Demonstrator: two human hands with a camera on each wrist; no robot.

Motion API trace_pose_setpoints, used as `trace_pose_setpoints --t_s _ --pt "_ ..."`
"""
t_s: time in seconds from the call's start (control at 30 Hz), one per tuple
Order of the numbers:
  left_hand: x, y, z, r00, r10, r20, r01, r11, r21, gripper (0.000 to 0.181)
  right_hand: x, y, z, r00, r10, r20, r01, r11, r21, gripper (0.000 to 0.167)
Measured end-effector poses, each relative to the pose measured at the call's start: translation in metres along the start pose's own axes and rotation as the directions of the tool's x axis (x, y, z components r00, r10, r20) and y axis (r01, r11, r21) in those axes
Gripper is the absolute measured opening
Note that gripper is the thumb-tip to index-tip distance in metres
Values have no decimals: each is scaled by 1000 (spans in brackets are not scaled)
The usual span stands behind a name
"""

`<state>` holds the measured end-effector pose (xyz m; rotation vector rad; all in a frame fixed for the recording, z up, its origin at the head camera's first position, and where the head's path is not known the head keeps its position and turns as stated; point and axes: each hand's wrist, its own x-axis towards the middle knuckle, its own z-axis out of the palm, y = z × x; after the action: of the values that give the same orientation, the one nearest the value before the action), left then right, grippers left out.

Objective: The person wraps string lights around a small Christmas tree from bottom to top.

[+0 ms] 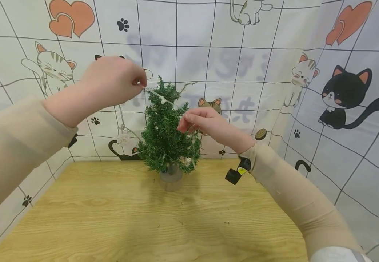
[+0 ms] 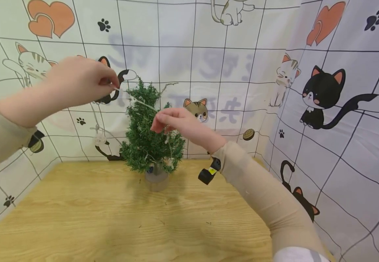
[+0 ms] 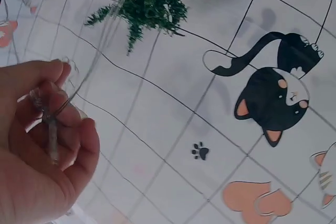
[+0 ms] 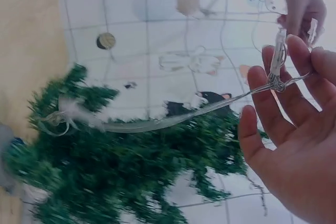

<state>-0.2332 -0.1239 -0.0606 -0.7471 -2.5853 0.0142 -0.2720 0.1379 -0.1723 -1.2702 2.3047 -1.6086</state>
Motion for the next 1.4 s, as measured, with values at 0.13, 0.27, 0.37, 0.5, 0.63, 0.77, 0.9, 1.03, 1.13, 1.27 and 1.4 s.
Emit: trace_pose_setpoints --t_s 0.13,0.27,0.37,0.5,0.63,0.77,0.9,1.03,1.13,1.27,1.4 --pt "5 -24 -5 989 -141 -38 134 979 -154 32 11 -8 -9 994 58 -94 -61 998 -21 29" --pt "7 -47 -12 963 -269 24 251 861 -443 44 17 -10 -18 985 106 -139 -110 994 -18 27" --pt "8 -61 -16 948 -302 101 294 705 -645 46 18 -8 -25 981 110 -157 -112 994 -4 26" --pt "5 -72 -20 957 -236 168 280 606 -744 39 18 -1 -35 973 131 -191 -129 991 20 24" --pt "0 -79 -22 982 -75 175 187 537 -822 29 17 5 -41 963 145 -227 -139 989 40 23" --pt "-1 -81 -25 991 -26 131 121 593 -796 11 19 9 -44 954 123 -272 -108 992 67 18" --pt "5 -76 -27 994 -79 76 107 842 -529 13 21 14 -47 935 84 -344 -47 992 116 16" --pt "14 -68 -27 999 -37 17 39 979 -198 16 19 16 -52 911 42 -410 -5 996 90 14" --pt "21 -64 -26 999 29 -42 -31 999 -44 18 18 19 -55 899 16 -438 -6 1000 25 11" --pt "31 -59 -24 988 81 -132 -73 995 68 19 19 24 -57 886 2 -464 -35 997 -62 5" --pt "44 -55 -16 954 147 -260 -92 973 213 22 23 30 -52 876 -19 -482 -83 978 -190 10"
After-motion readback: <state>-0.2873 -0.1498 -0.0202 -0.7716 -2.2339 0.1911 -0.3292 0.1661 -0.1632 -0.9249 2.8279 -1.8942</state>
